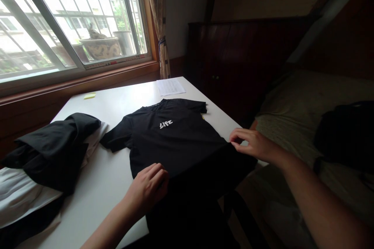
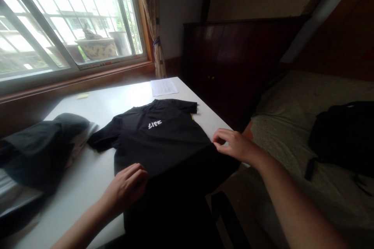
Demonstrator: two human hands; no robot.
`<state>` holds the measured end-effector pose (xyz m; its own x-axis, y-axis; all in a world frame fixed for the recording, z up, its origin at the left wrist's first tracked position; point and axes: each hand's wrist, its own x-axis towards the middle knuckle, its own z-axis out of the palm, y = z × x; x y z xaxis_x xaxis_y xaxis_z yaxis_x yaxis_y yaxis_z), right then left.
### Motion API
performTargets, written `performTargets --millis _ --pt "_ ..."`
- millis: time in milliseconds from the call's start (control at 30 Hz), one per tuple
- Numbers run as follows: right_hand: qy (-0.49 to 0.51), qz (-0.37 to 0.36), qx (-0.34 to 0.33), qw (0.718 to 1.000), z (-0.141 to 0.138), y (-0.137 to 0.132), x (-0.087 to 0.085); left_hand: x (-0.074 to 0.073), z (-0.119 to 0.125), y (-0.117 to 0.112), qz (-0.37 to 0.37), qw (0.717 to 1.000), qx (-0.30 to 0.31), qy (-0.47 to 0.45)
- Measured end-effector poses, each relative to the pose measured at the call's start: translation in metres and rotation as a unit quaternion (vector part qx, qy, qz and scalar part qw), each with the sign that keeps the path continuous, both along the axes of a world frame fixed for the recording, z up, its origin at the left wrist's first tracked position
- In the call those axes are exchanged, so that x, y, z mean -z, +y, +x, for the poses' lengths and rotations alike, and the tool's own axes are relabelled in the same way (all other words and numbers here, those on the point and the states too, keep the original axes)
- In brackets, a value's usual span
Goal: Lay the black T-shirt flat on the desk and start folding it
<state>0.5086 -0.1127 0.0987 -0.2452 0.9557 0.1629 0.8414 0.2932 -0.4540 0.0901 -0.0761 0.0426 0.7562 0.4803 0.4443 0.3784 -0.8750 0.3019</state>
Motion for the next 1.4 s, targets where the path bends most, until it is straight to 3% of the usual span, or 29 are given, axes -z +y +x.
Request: performTargets --millis 167,367,500,633,767,1000,1100,1267,1400 --pt "-0.022 -0.005 -0.004 1.0 0.004 0.008 0.004 0.009 0.006 0.004 -0.027 1.0 0.002 -0.012" --pt "-0.07 -0.086 0.072 0.991 0.045 0.006 0.037 0.013 0.004 0.0 -0.075 0.997 0.016 0.022" --pt "-0.013 -0.081 0.117 0.99 0.064 -0.008 0.05 0.02 0.004 0.002 -0.075 0.995 0.027 0.053" --pt "0.04 -0.142 0.092 0.985 0.056 -0.017 0.053 0.025 0.009 0.002 -0.076 0.993 0.024 0.085" --pt "0.003 -0.131 0.084 0.988 0.055 -0.019 0.061 0.023 0.008 0.002 -0.091 0.99 0.021 0.105" --pt "-0.037 -0.096 0.131 0.986 0.087 -0.034 0.073 0.011 -0.002 0.005 -0.125 0.982 0.053 0.13" --pt "-0.028 -0.075 0.13 0.988 0.083 -0.037 0.069 0.011 -0.002 0.005 -0.124 0.982 0.053 0.134" --pt "-0.017 -0.032 0.1 0.994 0.051 -0.024 0.064 0.015 -0.001 0.004 -0.107 0.983 0.05 0.139" --pt "-0.071 -0.02 0.081 0.994 0.032 -0.01 0.068 0.019 -0.001 0.004 -0.089 0.986 0.046 0.13"
